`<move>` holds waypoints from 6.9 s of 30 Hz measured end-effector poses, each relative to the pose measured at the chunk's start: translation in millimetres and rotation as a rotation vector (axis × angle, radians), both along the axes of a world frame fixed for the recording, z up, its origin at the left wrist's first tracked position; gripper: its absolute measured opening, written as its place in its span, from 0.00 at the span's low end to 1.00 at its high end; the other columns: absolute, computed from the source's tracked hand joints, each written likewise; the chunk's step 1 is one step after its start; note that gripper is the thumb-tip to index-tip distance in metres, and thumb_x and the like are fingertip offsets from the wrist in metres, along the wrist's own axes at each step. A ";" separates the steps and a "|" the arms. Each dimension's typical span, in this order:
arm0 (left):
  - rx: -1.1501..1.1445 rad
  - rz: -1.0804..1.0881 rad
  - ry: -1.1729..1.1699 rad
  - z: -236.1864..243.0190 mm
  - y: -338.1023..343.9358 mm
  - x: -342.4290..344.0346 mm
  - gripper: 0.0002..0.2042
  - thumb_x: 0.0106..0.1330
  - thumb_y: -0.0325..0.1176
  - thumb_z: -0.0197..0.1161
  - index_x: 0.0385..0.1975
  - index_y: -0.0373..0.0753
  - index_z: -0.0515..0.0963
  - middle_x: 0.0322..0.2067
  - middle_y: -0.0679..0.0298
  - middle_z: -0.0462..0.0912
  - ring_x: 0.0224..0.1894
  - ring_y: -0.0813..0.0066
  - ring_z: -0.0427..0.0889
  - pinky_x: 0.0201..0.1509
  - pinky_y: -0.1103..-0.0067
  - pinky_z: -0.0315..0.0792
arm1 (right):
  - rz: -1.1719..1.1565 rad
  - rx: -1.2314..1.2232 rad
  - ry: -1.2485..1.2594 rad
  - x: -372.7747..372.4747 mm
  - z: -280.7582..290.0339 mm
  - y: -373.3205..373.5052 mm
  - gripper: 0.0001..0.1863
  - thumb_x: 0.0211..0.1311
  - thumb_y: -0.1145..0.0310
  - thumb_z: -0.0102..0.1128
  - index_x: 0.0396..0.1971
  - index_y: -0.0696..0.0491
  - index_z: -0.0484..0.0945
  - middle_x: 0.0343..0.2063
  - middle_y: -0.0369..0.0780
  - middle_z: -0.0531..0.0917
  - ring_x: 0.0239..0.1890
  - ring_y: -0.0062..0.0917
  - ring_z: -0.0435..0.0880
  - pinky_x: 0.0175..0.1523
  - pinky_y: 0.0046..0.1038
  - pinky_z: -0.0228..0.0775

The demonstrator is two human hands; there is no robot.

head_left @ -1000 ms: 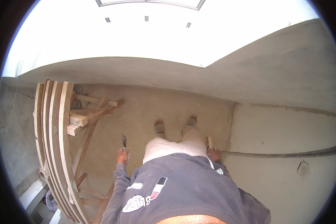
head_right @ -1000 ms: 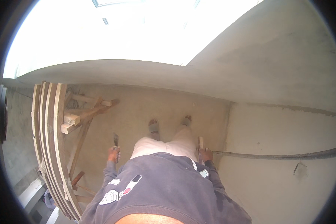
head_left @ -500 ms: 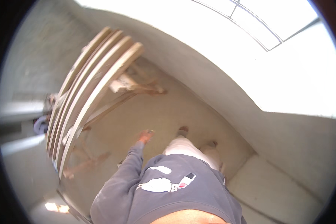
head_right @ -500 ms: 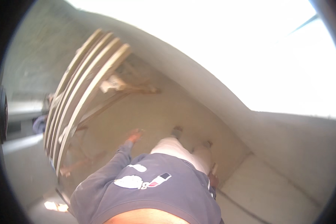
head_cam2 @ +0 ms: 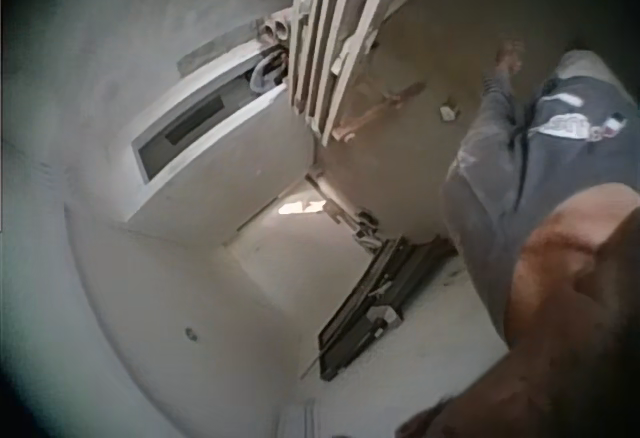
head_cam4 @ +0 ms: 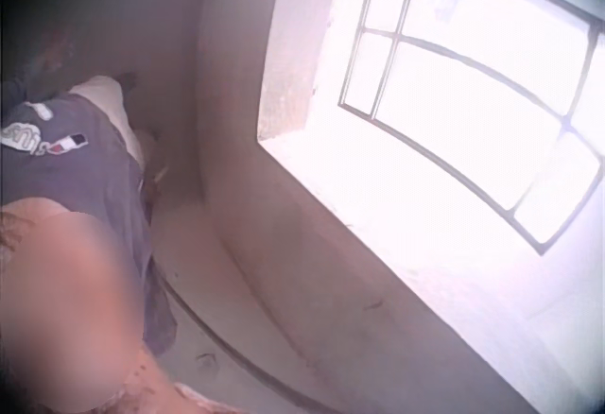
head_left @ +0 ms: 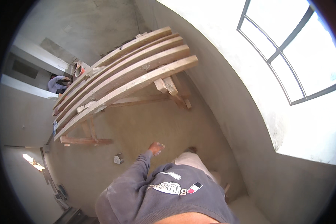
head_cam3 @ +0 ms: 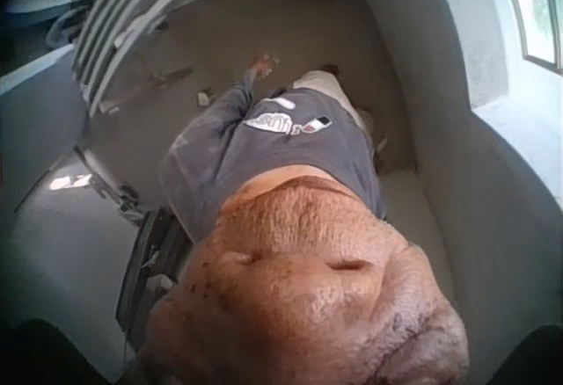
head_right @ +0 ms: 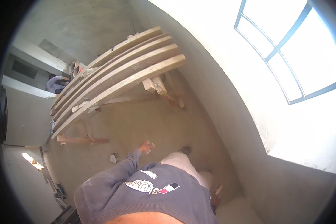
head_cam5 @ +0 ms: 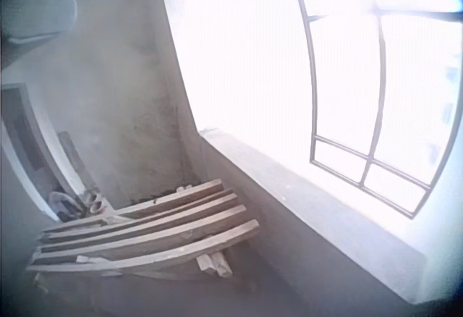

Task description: The person smooths a curved wall surface using a sanding block and then uses a putty knife to scrape and smooth the floor. The person walks around the room while carrying the tools.

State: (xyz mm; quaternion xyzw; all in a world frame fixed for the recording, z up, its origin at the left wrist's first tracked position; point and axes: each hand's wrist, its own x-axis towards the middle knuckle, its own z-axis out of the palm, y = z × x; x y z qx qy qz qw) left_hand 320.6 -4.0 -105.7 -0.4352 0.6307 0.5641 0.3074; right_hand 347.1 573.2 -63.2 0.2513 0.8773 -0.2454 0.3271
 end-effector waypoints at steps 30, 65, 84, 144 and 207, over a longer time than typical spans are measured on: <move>-0.035 0.203 -0.055 59.8 75.5 58.0 0.16 0.62 0.46 0.66 0.33 0.38 0.76 0.18 0.67 0.74 0.14 0.80 0.68 0.14 0.78 0.61 | 0.352 -0.063 0.016 -65.8 -87.7 72.4 0.13 0.58 0.58 0.57 0.33 0.52 0.80 0.35 0.51 0.84 0.41 0.47 0.84 0.43 0.45 0.74; 0.019 0.435 -0.143 62.9 175.2 171.8 0.15 0.65 0.43 0.64 0.39 0.37 0.76 0.17 0.67 0.71 0.13 0.81 0.65 0.13 0.79 0.56 | 0.207 -0.253 -0.081 -69.5 -16.4 103.1 0.28 0.50 0.58 0.59 0.47 0.63 0.78 0.38 0.52 0.84 0.41 0.42 0.83 0.47 0.38 0.72; -0.062 0.636 0.005 24.1 161.7 247.5 0.17 0.64 0.45 0.64 0.33 0.35 0.76 0.19 0.65 0.75 0.17 0.76 0.71 0.18 0.75 0.65 | 0.545 -0.044 -0.006 -81.1 12.3 27.6 0.32 0.50 0.61 0.58 0.55 0.63 0.73 0.42 0.53 0.82 0.45 0.39 0.82 0.50 0.37 0.72; -0.469 1.684 0.771 123.5 162.4 301.2 0.20 0.72 0.36 0.57 0.60 0.34 0.72 0.38 0.63 0.78 0.27 0.79 0.78 0.29 0.80 0.74 | 1.993 -0.711 0.481 -90.2 114.8 -508.0 0.47 0.49 0.62 0.65 0.70 0.60 0.55 0.51 0.59 0.78 0.49 0.51 0.81 0.52 0.41 0.74; -0.907 2.143 0.231 122.6 190.7 589.0 0.23 0.64 0.40 0.68 0.51 0.30 0.75 0.45 0.59 0.82 0.46 0.72 0.80 0.50 0.73 0.73 | 2.086 0.432 -0.051 12.3 -102.8 -733.1 0.25 0.57 0.50 0.62 0.43 0.57 0.79 0.42 0.51 0.80 0.43 0.45 0.81 0.45 0.45 0.74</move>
